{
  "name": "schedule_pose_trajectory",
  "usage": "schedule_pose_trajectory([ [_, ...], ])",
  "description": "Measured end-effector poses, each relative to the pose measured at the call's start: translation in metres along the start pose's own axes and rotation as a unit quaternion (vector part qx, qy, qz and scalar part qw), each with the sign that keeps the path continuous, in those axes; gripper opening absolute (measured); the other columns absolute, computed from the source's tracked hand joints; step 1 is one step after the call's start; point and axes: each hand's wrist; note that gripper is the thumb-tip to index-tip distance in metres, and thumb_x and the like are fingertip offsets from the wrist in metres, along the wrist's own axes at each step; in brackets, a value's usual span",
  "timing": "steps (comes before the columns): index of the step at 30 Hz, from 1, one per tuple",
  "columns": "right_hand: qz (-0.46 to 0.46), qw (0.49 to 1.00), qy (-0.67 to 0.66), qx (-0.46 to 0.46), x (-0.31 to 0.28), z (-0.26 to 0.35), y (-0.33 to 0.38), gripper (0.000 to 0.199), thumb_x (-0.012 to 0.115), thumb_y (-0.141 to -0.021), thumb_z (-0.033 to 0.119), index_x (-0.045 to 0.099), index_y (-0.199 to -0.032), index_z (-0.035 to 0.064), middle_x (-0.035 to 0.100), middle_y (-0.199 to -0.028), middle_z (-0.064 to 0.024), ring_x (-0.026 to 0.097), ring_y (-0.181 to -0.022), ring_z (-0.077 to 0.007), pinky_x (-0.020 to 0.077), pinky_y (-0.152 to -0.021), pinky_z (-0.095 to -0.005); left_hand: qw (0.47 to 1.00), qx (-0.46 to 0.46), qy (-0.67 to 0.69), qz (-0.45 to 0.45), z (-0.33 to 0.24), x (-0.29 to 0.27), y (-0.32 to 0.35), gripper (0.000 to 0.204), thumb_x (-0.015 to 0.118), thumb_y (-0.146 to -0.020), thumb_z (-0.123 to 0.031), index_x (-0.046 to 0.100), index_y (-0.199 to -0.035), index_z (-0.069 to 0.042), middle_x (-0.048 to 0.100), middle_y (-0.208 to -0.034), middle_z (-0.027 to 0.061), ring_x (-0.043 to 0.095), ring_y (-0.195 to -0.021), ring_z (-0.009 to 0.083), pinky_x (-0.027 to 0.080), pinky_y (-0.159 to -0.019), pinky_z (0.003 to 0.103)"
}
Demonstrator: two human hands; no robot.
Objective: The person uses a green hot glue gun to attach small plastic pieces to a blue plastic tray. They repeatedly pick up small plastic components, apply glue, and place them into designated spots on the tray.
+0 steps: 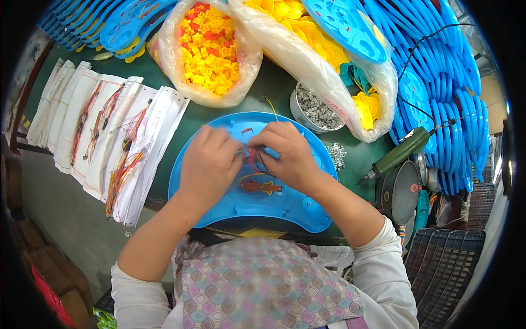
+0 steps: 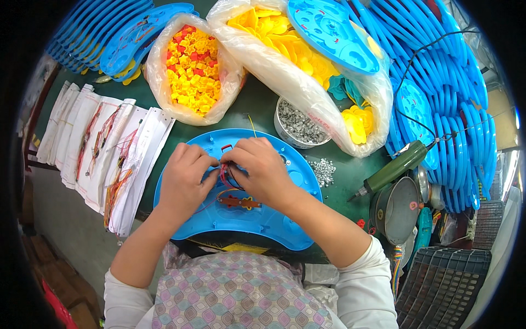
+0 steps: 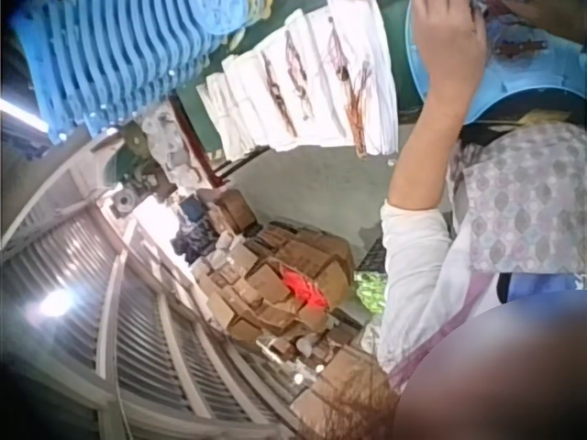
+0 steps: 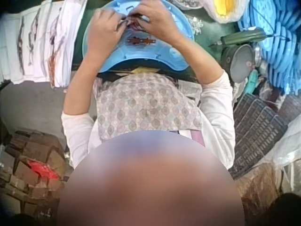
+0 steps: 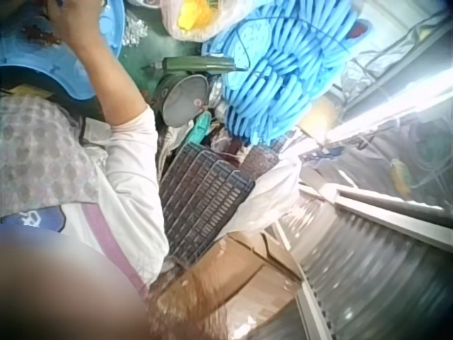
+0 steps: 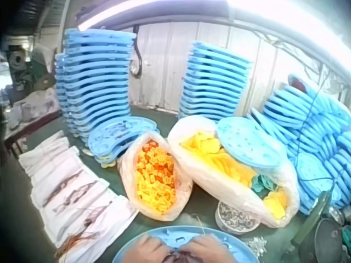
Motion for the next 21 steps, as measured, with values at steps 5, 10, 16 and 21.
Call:
schedule_pose_trajectory([
  [5, 0.024, 0.996, 0.068, -0.048, 0.014, -0.015, -0.007, 0.02, 0.077, -0.076, 0.005, 0.071, -0.093, 0.0115, 0.06, -0.094, -0.0064, 0.06, -0.09, -0.0275, 0.0465, -0.08, -0.0393, 0.997, -0.041, -0.053, 0.028, -0.005, 0.006, 0.002, 0.045, 0.091, -0.061, -0.012, 0.066, -0.098, -0.008, 0.057, -0.11, 0.0089, 0.054, -0.107, 0.0302, 0.046, -0.09, 0.043],
  [10, 0.067, 0.989, 0.106, -0.073, 0.013, -0.015, -0.012, 0.015, 0.074, -0.077, 0.008, 0.071, -0.091, 0.0121, 0.059, -0.093, -0.0065, 0.061, -0.089, -0.0275, 0.0479, -0.075, -0.0382, 0.996, -0.065, -0.056, 0.026, -0.003, 0.008, 0.005, 0.045, 0.092, -0.059, -0.012, 0.064, -0.094, -0.008, 0.057, -0.109, 0.0087, 0.053, -0.108, 0.0303, 0.044, -0.09, 0.043],
  [16, 0.101, 0.987, 0.112, -0.064, 0.013, -0.015, -0.014, 0.012, 0.071, -0.078, 0.011, 0.07, -0.089, 0.0114, 0.06, -0.091, -0.0075, 0.063, -0.087, -0.0286, 0.0516, -0.072, -0.0388, 0.996, -0.059, -0.057, 0.02, -0.005, 0.008, 0.003, 0.036, 0.088, -0.067, -0.016, 0.065, -0.093, -0.008, 0.058, -0.106, 0.0094, 0.054, -0.105, 0.0303, 0.044, -0.086, 0.043],
  [21, 0.008, 0.998, 0.024, 0.06, 0.001, -0.018, -0.005, 0.017, 0.077, -0.077, 0.009, 0.071, -0.093, 0.0121, 0.062, -0.092, -0.0083, 0.065, -0.083, -0.0311, 0.054, -0.066, -0.0417, 0.998, -0.002, -0.055, 0.011, -0.006, 0.014, 0.005, 0.024, 0.082, -0.071, -0.013, 0.068, -0.089, -0.006, 0.058, -0.106, 0.0093, 0.054, -0.108, 0.0296, 0.044, -0.089, 0.043],
])
Point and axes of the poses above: each hand's wrist, its own y-axis away from the middle knuckle, its own x-axis out of the palm, z = x × y
